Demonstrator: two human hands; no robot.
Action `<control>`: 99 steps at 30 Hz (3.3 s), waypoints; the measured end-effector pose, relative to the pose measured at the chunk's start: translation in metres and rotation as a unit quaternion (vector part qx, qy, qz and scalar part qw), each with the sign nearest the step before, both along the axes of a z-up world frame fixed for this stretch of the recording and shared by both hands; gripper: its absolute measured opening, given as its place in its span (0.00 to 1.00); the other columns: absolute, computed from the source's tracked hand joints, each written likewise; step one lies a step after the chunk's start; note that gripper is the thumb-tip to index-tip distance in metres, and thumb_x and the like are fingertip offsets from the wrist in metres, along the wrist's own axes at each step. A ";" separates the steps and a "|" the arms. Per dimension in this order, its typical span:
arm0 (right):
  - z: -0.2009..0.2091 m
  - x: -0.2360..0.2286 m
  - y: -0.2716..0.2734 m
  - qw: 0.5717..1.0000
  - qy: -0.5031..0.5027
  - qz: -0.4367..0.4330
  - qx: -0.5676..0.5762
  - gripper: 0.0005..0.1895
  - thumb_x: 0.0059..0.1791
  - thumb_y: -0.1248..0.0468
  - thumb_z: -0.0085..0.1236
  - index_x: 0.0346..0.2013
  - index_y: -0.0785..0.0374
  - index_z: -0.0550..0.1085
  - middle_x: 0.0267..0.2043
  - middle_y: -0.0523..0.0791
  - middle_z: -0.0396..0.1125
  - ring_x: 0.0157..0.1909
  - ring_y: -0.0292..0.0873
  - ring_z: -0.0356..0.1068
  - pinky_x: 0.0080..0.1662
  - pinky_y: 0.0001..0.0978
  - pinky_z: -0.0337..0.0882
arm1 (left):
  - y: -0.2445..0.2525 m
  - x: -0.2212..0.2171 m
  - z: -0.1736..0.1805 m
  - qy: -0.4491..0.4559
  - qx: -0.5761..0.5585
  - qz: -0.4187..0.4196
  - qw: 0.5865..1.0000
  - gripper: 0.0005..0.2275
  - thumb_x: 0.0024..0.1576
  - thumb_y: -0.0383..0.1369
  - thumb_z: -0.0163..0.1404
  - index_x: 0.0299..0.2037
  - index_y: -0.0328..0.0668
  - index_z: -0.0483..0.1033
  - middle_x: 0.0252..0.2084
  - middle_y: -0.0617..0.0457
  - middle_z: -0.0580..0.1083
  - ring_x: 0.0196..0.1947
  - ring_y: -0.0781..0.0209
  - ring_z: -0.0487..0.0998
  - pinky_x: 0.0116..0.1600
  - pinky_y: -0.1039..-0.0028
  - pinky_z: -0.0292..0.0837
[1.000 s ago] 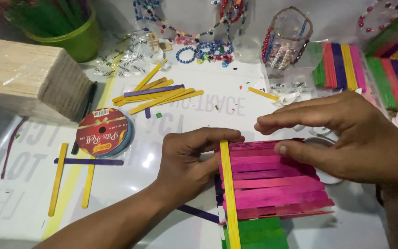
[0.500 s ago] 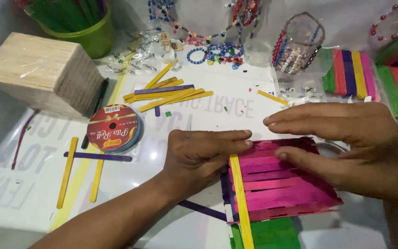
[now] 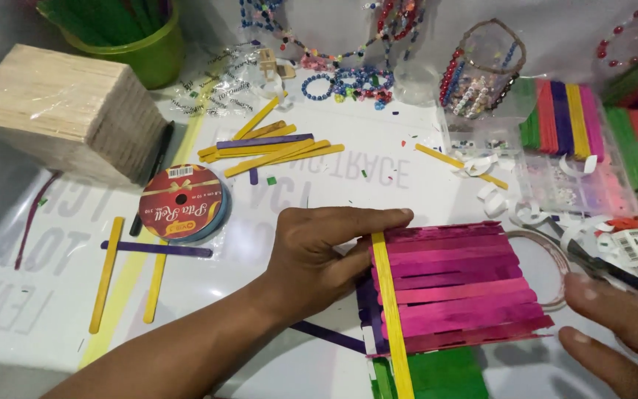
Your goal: Assembling a decorative container by gluing and aligning colored popsicle sticks.
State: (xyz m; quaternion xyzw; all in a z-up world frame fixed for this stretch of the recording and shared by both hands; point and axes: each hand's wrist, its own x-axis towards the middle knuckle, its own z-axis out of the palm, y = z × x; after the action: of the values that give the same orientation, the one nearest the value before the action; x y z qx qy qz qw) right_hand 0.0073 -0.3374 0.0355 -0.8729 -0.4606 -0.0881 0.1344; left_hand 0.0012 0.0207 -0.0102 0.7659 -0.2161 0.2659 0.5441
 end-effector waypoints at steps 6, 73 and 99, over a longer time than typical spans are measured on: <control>-0.079 -0.019 -0.039 0.991 -0.007 -0.130 0.042 0.16 0.47 0.64 0.48 0.47 0.48 0.77 0.67 0.38 0.68 0.53 0.33 0.75 0.78 0.58 0.51 | 0.001 -0.002 0.007 0.008 0.007 0.018 1.000 0.15 0.62 0.30 0.57 0.58 0.45 0.75 0.51 0.51 0.82 0.50 0.61 0.87 0.58 0.75 0.86; 0.073 0.062 0.126 0.991 -0.065 0.118 0.011 0.34 0.39 0.61 0.69 0.60 0.61 0.73 0.50 0.41 0.77 0.47 0.42 0.78 0.69 0.80 0.53 | 0.067 0.058 -0.016 0.124 0.175 -0.053 0.975 0.22 0.54 0.22 0.55 0.62 0.43 0.74 0.50 0.54 0.81 0.43 0.62 0.77 0.46 0.73 0.72; -0.004 0.155 0.106 0.895 0.427 -0.117 0.059 0.32 0.33 0.75 0.73 0.51 0.57 0.80 0.49 0.45 0.82 0.48 0.43 0.82 0.50 0.39 0.82 | 0.056 0.069 -0.022 0.044 0.210 0.003 0.977 0.12 0.56 0.25 0.60 0.50 0.43 0.83 0.41 0.50 0.82 0.40 0.54 0.80 0.44 0.69 0.76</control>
State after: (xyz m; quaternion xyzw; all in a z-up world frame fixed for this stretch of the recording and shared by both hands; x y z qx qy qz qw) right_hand 0.1623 -0.2313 0.0320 -0.8647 -0.2476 0.2510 0.3576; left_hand 0.0699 0.0771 -0.0322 0.8746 -0.2401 0.1822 0.3798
